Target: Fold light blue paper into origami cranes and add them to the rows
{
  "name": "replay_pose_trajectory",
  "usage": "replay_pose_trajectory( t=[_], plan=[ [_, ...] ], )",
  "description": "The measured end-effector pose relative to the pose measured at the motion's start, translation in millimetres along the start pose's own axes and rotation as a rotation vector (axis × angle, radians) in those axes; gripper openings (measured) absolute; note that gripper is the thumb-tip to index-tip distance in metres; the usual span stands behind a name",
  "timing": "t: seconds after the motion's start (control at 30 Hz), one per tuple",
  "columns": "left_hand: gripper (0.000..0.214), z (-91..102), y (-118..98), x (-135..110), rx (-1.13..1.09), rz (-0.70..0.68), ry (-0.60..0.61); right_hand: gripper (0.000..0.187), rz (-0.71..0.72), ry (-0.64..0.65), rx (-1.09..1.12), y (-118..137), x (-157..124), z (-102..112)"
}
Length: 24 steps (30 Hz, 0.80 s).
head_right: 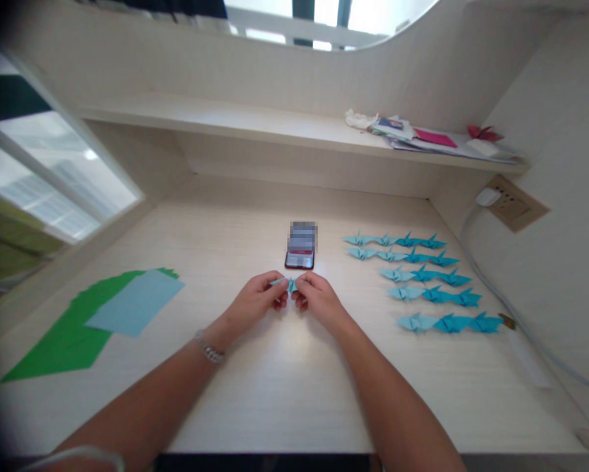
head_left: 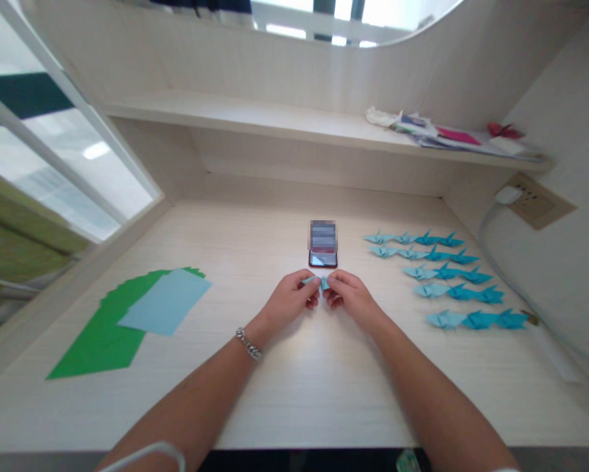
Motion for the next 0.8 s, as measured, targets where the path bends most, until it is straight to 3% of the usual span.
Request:
replay_pose_trajectory(
  t=[0.17, 0.37, 0.47, 0.63, 0.8],
  plan=[
    [0.028, -2.3, -2.2, -1.8, -0.336, 0.068, 0.075, 0.028, -0.070, -0.009, 0.255, 8.6, -4.3, -0.4],
    [0.026, -7.1, -4.9, -5.9, -0.523, 0.080, 0.136, 0.024, -0.102, 0.029, 0.428, 9.0, -5.6, -1.3],
    [0.025, -5.4, -4.9, -4.5, -0.465, 0.050, 0.117, 0.027, -0.085, 0.021, 0.378, 10.6, -5.4, -0.5],
    [0.027, 0.9, -3.9, 0.1, -0.153, -0.012, -0.025, 0.034, -0.032, -0.026, 0.119, 12.7, -3.9, 4.1],
    [0.027, -0.8, -0.7, 0.1, -0.142, 0.017, 0.011, 0.035, -0.012, 0.056, 0.032, 11.8, -4.7, 3.1]
  ],
)
Point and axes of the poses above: each hand's wrist, its own x-axis towards the middle knuckle, its own z-axis out of the back of the hand, y = z × x, the point moved 4 cm from there along x, towards the middle knuckle, and after that the axes turned 8 degrees about z, right-handed, at the moved point
